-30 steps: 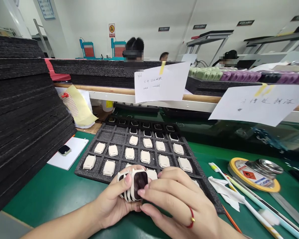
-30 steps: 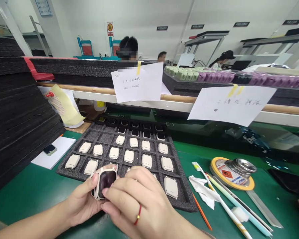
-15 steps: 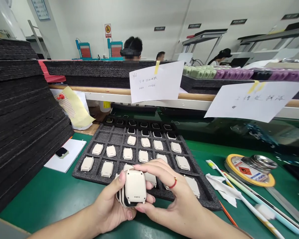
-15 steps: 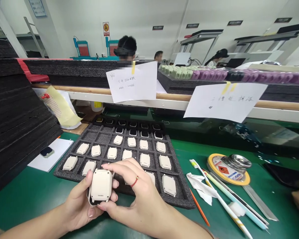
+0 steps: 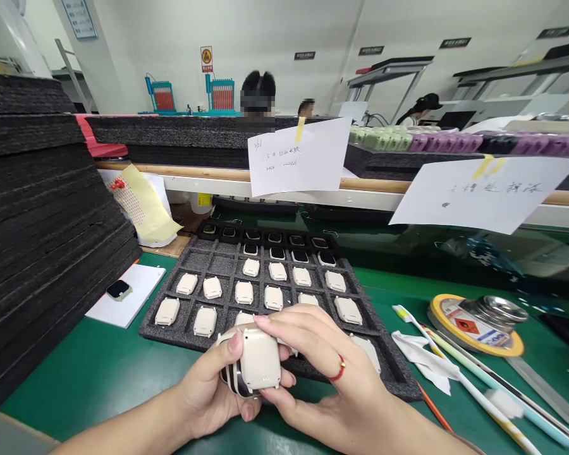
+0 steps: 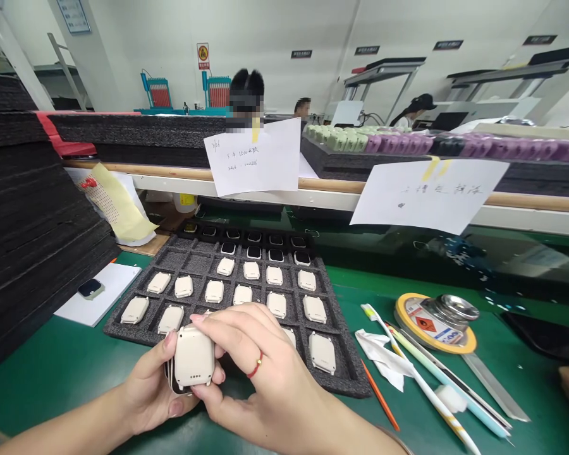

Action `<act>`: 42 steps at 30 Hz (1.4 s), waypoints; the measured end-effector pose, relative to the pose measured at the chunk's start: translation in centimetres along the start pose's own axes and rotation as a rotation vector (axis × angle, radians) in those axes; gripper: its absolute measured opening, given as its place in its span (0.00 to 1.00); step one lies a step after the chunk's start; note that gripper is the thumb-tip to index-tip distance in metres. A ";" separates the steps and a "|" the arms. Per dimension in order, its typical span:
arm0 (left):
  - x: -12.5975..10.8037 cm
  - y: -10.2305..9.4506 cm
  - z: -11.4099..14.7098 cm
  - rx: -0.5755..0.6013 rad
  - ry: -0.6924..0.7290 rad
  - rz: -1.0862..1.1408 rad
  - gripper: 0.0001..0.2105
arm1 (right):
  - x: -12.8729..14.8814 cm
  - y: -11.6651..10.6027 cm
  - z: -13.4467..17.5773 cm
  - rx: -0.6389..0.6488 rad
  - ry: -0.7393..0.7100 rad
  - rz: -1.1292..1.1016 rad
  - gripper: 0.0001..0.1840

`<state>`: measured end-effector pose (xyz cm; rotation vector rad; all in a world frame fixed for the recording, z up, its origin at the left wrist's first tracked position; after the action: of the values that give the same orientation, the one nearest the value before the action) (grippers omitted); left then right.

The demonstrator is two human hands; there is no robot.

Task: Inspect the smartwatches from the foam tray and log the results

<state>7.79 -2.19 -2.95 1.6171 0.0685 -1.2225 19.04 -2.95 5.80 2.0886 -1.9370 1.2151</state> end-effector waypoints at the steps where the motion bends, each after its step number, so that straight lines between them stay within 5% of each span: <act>1: 0.0 -0.1 0.0 -0.006 0.004 -0.005 0.20 | 0.0 0.0 0.0 0.001 -0.011 0.004 0.33; 12: -0.1 0.0 0.1 -0.050 0.013 -0.056 0.18 | 0.3 -0.1 -0.3 0.016 -0.060 0.054 0.30; 27: -0.6 -1.3 0.3 -0.343 0.056 -0.255 0.21 | 0.8 -1.2 -0.6 0.133 -0.001 0.214 0.19; 42: -1.1 -1.6 0.4 -0.501 0.025 -0.393 0.24 | -1.6 -0.4 0.1 0.174 0.109 0.190 0.21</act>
<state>6.06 -1.24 -3.27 1.2056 0.6830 -1.3444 19.63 -1.58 5.01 1.8984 -2.0881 1.5521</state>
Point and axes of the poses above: each hand's wrist, its own z-axis away from the middle knuckle, its own y-axis out of the palm, x = y × z, the point moved 6 cm from there along -z, towards the middle knuckle, and after that the axes turned 13 degrees about -z, right-handed, at the moved point
